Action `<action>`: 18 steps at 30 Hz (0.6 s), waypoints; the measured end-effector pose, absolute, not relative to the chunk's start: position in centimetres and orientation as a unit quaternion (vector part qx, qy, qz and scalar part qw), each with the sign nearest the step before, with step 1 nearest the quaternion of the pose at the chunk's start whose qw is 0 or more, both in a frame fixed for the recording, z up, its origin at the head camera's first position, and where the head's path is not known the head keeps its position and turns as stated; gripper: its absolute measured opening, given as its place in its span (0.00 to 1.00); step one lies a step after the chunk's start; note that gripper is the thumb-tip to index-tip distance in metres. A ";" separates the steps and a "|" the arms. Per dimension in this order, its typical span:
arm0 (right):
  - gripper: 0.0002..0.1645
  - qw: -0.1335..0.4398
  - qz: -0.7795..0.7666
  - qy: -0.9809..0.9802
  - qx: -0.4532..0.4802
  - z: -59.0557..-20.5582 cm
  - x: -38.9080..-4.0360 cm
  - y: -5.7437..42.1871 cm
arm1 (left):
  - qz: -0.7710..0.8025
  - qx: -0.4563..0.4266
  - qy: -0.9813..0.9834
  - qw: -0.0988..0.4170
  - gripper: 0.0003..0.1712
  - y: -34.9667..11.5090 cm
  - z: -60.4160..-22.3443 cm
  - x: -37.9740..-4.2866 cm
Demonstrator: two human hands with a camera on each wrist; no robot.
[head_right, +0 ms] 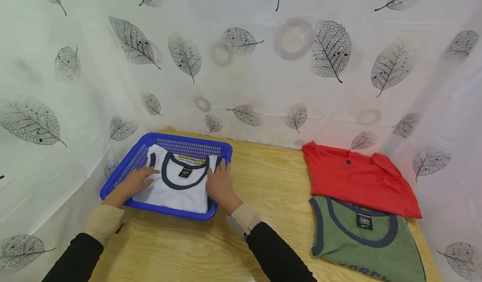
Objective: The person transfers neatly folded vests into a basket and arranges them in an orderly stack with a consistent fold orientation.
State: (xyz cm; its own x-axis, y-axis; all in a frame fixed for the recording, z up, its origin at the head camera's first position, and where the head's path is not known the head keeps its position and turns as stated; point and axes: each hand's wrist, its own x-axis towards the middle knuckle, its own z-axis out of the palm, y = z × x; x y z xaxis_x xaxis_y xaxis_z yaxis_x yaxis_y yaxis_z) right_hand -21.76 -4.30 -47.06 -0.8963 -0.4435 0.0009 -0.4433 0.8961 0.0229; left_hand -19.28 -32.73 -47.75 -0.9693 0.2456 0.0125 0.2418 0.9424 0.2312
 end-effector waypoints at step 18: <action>0.35 0.268 0.248 -0.872 0.326 -44.8 -21.2 8.1 | 0.184 0.193 0.941 -0.208 0.14 -12.9 -41.2 -14.3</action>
